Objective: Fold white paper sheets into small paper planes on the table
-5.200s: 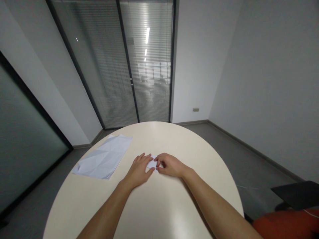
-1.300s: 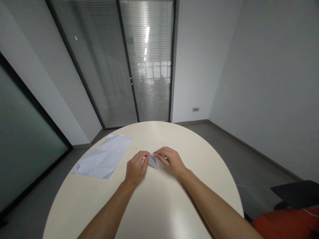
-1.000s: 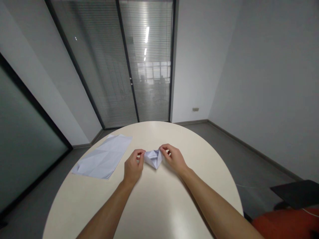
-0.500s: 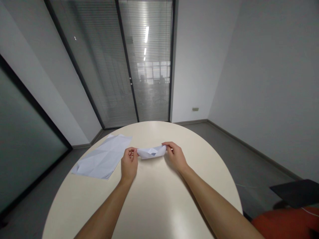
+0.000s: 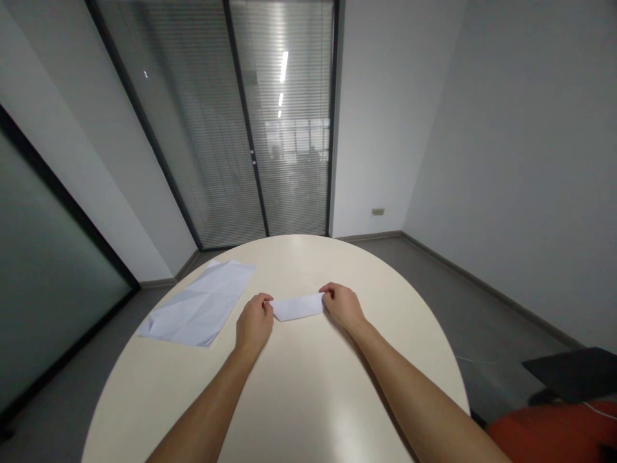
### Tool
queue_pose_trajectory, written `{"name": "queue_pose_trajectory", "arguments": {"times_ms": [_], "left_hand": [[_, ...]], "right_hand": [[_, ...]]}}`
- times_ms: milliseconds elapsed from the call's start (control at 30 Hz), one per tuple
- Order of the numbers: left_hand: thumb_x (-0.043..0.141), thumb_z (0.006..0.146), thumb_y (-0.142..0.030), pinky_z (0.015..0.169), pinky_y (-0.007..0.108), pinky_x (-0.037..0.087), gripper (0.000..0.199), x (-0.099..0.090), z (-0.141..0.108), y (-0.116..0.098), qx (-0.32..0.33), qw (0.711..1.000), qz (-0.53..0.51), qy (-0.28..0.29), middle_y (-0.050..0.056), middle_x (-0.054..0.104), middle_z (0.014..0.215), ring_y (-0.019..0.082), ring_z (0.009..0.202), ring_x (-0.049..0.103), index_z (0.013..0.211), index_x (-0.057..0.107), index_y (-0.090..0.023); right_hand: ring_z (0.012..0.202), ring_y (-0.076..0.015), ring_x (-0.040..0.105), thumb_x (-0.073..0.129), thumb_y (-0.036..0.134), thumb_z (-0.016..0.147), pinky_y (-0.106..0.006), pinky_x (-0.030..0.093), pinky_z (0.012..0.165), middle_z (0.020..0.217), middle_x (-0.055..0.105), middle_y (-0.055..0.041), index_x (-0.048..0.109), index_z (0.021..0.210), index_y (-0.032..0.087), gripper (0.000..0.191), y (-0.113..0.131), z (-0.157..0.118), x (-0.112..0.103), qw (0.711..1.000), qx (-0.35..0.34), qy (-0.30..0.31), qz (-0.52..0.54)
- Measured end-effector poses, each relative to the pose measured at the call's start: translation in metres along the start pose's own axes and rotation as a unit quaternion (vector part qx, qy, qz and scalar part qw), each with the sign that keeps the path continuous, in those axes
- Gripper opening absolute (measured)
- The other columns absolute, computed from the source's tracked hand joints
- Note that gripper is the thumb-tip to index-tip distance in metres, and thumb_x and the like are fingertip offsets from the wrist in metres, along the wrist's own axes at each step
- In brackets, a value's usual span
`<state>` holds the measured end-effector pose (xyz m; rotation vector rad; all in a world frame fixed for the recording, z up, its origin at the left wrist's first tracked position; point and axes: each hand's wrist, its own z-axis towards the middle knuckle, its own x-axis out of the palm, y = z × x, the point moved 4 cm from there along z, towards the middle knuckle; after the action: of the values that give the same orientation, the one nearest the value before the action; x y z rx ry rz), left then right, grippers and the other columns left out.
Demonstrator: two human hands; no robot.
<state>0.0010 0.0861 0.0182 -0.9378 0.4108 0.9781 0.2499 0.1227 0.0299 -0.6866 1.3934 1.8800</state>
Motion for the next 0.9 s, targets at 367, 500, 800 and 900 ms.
{"name": "queue_pose_trajectory", "arguments": {"times_ms": [367, 500, 800, 900], "left_hand": [[0.051, 0.089, -0.006, 0.111, 0.051, 0.047, 0.054, 0.012, -0.010, -0.026, 0.232, 0.968, -0.018, 0.090, 0.011, 0.055, 0.148, 0.026, 0.135, 0.053, 0.139, 0.057, -0.026], [0.050, 0.092, -0.006, 0.113, 0.052, 0.046, 0.052, 0.017, -0.016, -0.031, 0.272, 0.950, -0.021, 0.154, 0.008, 0.051, 0.153, 0.025, 0.138, 0.051, 0.137, 0.060, -0.029], [0.046, 0.101, -0.023, 0.116, 0.052, 0.042, 0.041, 0.022, -0.018, -0.025, 0.230, 0.950, -0.005, 0.213, 0.009, 0.054, 0.150, 0.025, 0.139, 0.051, 0.141, 0.058, -0.024], [0.043, 0.101, -0.024, 0.118, 0.048, 0.040, 0.044, 0.024, -0.017, -0.026, 0.215, 0.947, 0.005, 0.239, 0.008, 0.052, 0.152, 0.025, 0.141, 0.048, 0.143, 0.055, -0.021]], "right_hand": [[0.091, -0.0274, 0.070, 0.053, 0.014, 0.088, -0.037, 0.048, 0.080, 0.097, 0.078, -0.0115, 0.079, 0.093, 0.020, 0.028, 0.011, -0.002, 0.000, 0.995, -0.024, 0.012, -0.093], [0.087, -0.0255, 0.070, 0.054, 0.015, 0.088, -0.036, 0.048, 0.078, 0.095, 0.078, -0.0107, 0.079, 0.093, 0.020, 0.026, 0.013, -0.002, -0.001, 0.994, -0.034, 0.007, -0.107], [0.107, -0.0252, 0.064, 0.056, 0.023, 0.095, -0.041, 0.044, 0.100, 0.111, 0.075, -0.0097, 0.077, 0.107, 0.021, 0.025, 0.024, -0.009, 0.010, 0.978, -0.195, 0.032, -0.065], [0.117, -0.0244, 0.061, 0.052, 0.024, 0.098, -0.041, 0.043, 0.107, 0.123, 0.071, -0.0100, 0.073, 0.117, 0.019, 0.029, 0.032, -0.015, 0.020, 0.951, -0.295, 0.090, -0.038]]}}
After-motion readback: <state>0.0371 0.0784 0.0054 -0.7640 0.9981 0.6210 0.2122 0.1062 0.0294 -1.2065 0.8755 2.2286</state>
